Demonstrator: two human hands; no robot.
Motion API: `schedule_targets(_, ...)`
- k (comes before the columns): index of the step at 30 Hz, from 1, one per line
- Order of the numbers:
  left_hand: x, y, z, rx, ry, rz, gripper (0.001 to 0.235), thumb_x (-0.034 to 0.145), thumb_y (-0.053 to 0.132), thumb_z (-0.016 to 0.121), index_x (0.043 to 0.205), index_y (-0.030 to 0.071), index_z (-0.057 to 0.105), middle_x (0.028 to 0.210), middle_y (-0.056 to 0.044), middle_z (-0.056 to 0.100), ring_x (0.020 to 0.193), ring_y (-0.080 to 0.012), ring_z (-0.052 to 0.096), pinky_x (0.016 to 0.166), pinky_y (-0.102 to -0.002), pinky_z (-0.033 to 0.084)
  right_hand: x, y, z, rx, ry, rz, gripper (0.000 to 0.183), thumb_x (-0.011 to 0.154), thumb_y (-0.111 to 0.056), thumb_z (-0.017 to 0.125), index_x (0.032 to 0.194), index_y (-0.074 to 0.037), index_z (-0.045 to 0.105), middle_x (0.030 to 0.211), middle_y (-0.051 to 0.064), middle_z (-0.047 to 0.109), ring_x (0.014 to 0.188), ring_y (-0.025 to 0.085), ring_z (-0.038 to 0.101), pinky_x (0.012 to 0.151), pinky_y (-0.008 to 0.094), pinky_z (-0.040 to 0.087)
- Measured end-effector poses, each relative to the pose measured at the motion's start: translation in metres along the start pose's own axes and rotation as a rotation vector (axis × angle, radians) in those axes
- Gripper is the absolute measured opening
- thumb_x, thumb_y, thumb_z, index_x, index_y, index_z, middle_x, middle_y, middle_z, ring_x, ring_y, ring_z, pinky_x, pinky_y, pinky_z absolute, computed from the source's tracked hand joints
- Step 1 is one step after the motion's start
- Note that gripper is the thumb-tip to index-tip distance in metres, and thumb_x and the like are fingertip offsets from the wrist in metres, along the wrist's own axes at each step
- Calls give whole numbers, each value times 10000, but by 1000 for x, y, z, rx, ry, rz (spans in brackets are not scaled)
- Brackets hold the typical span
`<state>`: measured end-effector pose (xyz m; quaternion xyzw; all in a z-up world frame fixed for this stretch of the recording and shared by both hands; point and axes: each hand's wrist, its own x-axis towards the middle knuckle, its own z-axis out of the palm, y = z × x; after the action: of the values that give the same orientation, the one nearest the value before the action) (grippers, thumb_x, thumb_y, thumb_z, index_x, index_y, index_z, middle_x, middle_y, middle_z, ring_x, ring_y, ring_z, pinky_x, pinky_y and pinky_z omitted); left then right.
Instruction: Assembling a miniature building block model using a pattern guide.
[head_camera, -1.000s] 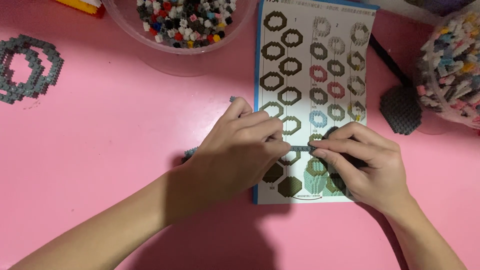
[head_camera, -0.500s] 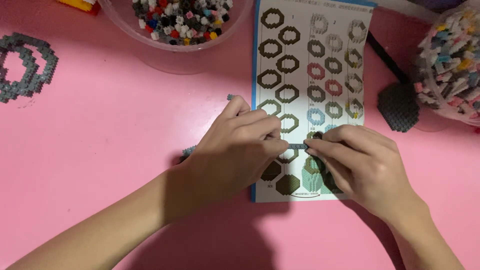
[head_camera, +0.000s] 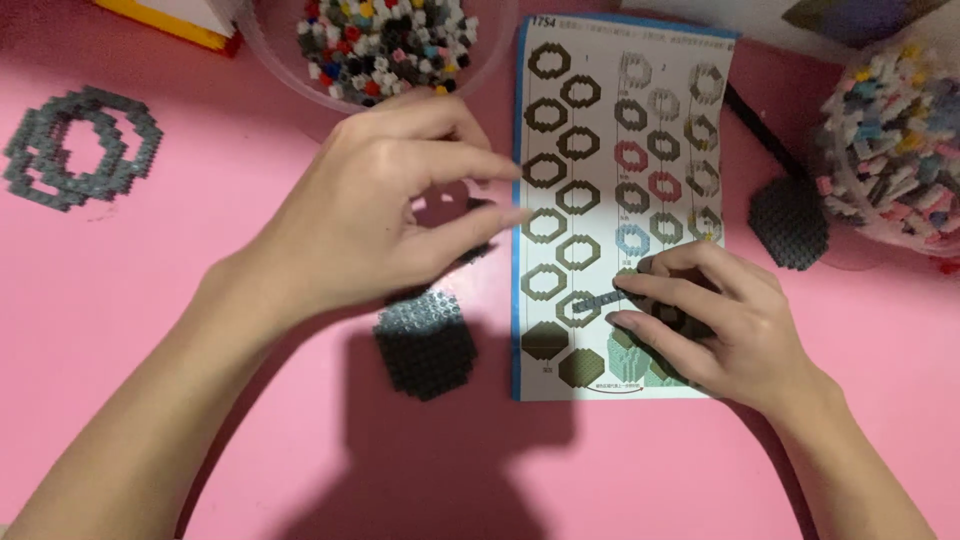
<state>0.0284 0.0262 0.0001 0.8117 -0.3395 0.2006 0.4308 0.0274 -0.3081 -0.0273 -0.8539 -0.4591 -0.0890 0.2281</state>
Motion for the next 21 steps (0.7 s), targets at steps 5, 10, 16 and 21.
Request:
schedule_targets(5,-12,-9,-12,205,-208,15,308,965,334,860,1014,37,799,905,-101,650,822,-313,632,651,-461,488,1,-1,4,25,4,1,415,899,-302,848,1230,-66,765,1035,122,629,901,239,664,840,348,553)
schedule_targets(10,-21,-14,-4,641,-388,-89,572,906,649,813,930,86,714,948,-76,638,871,-336,665,522,-504,512,0,-7,9,44,2,41,309,945,-236,798,1221,-98,788,1078,106,564,941,229,613,886,353,523)
schedule_targets(16,-25,-17,11,607,-314,-23,576,892,653,816,849,93,687,863,-96,660,819,-367,672,635,-519,517,-3,-4,10,162,61,143,177,965,-102,758,1125,-36,791,1079,135,598,971,228,639,934,335,524)
schedule_targets(21,-27,-10,18,434,-308,-11,385,890,435,813,978,76,705,908,-93,648,836,-330,619,667,-490,505,-18,6,9,406,147,420,105,991,-26,710,1087,14,703,1060,121,753,978,199,711,936,302,561)
